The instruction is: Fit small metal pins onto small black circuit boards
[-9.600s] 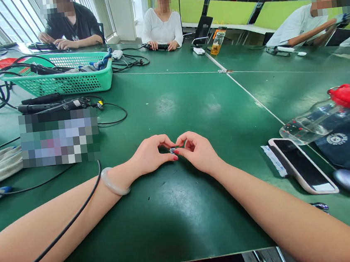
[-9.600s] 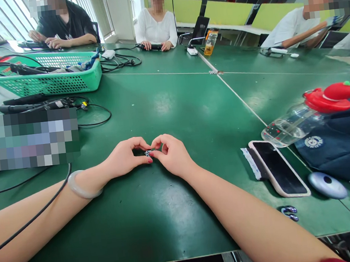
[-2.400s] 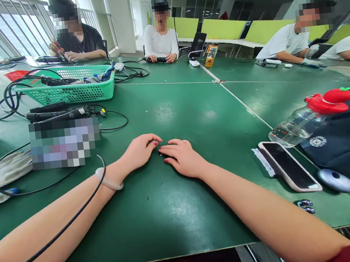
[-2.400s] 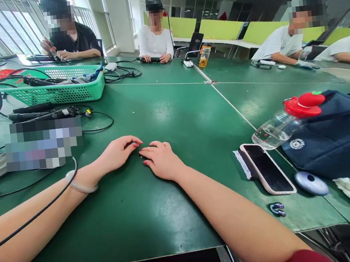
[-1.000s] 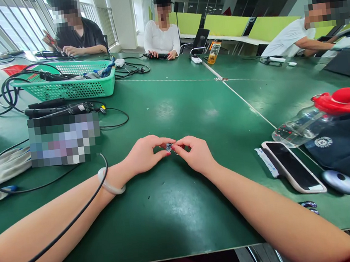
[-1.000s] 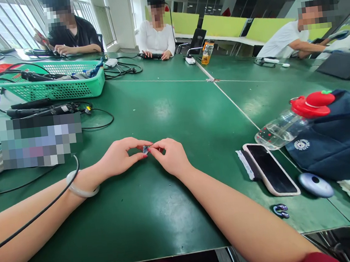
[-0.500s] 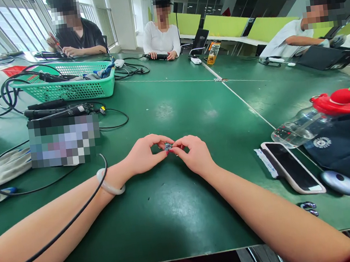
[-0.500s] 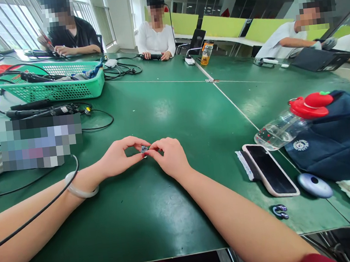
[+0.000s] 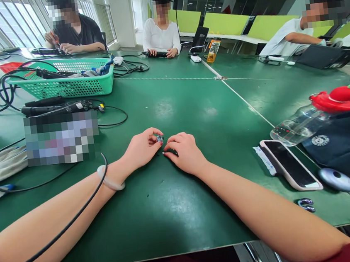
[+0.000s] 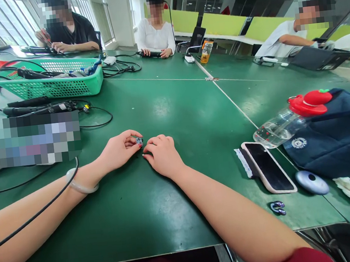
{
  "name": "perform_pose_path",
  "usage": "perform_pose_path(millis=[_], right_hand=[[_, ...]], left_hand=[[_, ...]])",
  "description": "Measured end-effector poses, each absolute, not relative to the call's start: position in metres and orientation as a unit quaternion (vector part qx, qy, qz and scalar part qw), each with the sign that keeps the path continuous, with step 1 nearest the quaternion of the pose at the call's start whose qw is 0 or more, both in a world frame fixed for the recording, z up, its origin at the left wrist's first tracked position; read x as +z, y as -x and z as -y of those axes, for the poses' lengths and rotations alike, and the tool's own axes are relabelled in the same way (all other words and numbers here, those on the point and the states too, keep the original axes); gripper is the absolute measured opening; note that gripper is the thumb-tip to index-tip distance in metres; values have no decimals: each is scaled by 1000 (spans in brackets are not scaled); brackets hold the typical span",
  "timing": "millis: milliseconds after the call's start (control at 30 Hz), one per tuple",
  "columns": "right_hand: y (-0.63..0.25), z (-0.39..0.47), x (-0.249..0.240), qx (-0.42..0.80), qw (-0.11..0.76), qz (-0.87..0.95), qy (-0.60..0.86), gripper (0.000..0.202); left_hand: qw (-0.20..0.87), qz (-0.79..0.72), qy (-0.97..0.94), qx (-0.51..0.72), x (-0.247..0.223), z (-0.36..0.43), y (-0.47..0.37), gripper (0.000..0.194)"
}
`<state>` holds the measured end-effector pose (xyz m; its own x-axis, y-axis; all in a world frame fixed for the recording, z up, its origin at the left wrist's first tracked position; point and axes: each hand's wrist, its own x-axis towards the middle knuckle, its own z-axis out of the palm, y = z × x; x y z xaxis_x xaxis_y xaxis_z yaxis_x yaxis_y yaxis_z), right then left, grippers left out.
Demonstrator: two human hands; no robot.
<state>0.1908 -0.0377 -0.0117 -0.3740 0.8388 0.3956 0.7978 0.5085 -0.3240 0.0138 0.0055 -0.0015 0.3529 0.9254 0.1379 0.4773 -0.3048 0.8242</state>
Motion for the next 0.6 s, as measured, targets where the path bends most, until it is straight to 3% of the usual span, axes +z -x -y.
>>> perform_pose_path(millis=[133,333,600], right_hand=[[-191,34,-15,37,252,831,494,8],[-196,34,-15,53,271,820,502,11],[-193,44,-3,65,383,781,490,13]], left_hand=[[385,-479,-720,321,-1,-7,-14,25],[547,-463,-612,335,5,-4,-19,28],[510,-429,-672,322,8,0,-17,31]])
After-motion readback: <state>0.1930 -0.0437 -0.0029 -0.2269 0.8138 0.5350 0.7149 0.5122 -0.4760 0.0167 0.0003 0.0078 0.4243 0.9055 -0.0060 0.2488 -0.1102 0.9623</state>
